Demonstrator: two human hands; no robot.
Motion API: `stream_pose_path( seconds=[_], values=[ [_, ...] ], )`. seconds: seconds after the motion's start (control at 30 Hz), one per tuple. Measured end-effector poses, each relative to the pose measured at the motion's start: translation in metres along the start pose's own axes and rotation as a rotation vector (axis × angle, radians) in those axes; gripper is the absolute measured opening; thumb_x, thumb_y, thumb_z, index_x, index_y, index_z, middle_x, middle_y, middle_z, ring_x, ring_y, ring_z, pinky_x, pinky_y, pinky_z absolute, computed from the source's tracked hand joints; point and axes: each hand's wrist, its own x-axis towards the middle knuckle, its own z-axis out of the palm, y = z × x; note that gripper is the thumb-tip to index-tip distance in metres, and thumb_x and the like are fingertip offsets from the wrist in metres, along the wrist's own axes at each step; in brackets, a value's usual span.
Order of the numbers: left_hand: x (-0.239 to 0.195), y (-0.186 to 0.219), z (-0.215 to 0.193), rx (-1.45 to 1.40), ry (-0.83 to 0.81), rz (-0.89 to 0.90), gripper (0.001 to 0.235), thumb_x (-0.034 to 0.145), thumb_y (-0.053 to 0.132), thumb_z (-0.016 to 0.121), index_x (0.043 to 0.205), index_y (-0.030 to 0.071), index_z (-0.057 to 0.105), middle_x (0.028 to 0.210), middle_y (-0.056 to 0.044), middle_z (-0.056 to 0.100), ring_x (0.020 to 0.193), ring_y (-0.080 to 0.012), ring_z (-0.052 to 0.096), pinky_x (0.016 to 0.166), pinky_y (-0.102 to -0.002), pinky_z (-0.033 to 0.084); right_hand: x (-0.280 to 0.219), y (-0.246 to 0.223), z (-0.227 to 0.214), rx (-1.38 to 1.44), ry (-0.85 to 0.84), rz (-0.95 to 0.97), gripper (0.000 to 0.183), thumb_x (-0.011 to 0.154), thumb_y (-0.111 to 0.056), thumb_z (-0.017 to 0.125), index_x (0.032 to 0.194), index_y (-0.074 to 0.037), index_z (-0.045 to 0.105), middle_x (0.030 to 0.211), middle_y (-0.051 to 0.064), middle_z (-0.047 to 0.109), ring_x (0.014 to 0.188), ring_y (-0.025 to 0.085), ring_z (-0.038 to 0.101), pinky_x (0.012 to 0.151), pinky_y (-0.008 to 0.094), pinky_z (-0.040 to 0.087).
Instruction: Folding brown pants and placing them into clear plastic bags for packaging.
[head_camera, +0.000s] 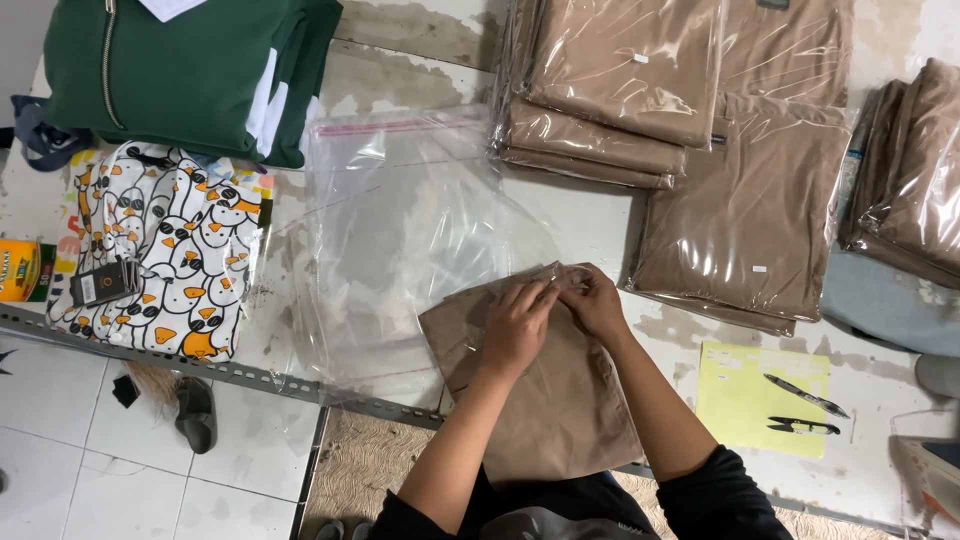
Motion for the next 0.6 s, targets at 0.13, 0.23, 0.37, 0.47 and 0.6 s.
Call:
stream_pose_path(
  seconds=[0.13, 0.23, 0.37, 0.47, 0.6],
  values=[
    [-0.008, 0.004, 0.0, -0.008, -0.072, 0.016, 0.026, 0.095, 0.003, 0.064, 0.118, 0.013, 0.073, 0.114, -0.01, 0.07, 0.109, -0.0277, 0.068, 0.085, -0.04, 0.057, -0.009, -0.011, -0.001, -0.014, 0.071, -0.014, 0.066, 0.082, -0.011, 0.087, 0.138, -0.003, 0.054, 0.114, 0.022, 0.068, 0.102, 0.032, 0.068, 0.09, 0.044, 0.055],
    [-0.019, 0.003, -0.003, -0.032, -0.168, 0.017, 0.026, 0.097, 0.003, 0.064, 0.119, 0.012, 0.072, 0.113, -0.012, 0.07, 0.106, -0.0288, 0.069, 0.087, -0.04, 0.056, -0.026, -0.04, -0.005, -0.106, -0.002, -0.049, 0.082, 0.083, -0.004, 0.08, 0.157, -0.011, 0.043, 0.128, 0.024, 0.065, 0.103, 0.03, 0.064, 0.089, 0.043, 0.053],
    [-0.043, 0.002, -0.002, -0.066, -0.06, 0.003, 0.037, 0.092, 0.012, 0.067, 0.129, 0.007, 0.067, 0.123, -0.015, 0.068, 0.117, -0.0295, 0.064, 0.096, -0.043, 0.051, -0.037, -0.047, -0.016, -0.036, -0.236, 0.049, 0.071, 0.084, -0.014, 0.075, 0.151, -0.011, 0.054, 0.137, 0.023, 0.065, 0.128, 0.037, 0.059, 0.109, 0.05, 0.046],
    [-0.063, -0.004, -0.02, -0.045, 0.349, -0.271, 0.038, 0.094, 0.027, 0.067, 0.128, 0.008, 0.064, 0.115, -0.012, 0.065, 0.106, -0.0275, 0.062, 0.089, -0.043, 0.05, -0.019, 0.015, -0.032, 0.26, -0.301, 0.145, 0.061, 0.092, -0.028, 0.062, 0.149, -0.008, 0.057, 0.137, 0.017, 0.065, 0.124, 0.031, 0.062, 0.106, 0.047, 0.048],
    [-0.101, -0.046, -0.028, -0.093, 0.677, -0.845, 0.042, 0.093, 0.019, 0.073, 0.127, 0.005, 0.054, 0.117, -0.015, 0.052, 0.103, -0.0359, 0.059, 0.089, -0.048, 0.048, -0.019, -0.022, -0.022, 0.244, -0.175, 0.306, 0.09, 0.102, -0.074, 0.023, 0.159, -0.006, 0.04, 0.14, 0.029, 0.056, 0.121, 0.046, 0.061, 0.097, 0.057, 0.051]
  ],
)
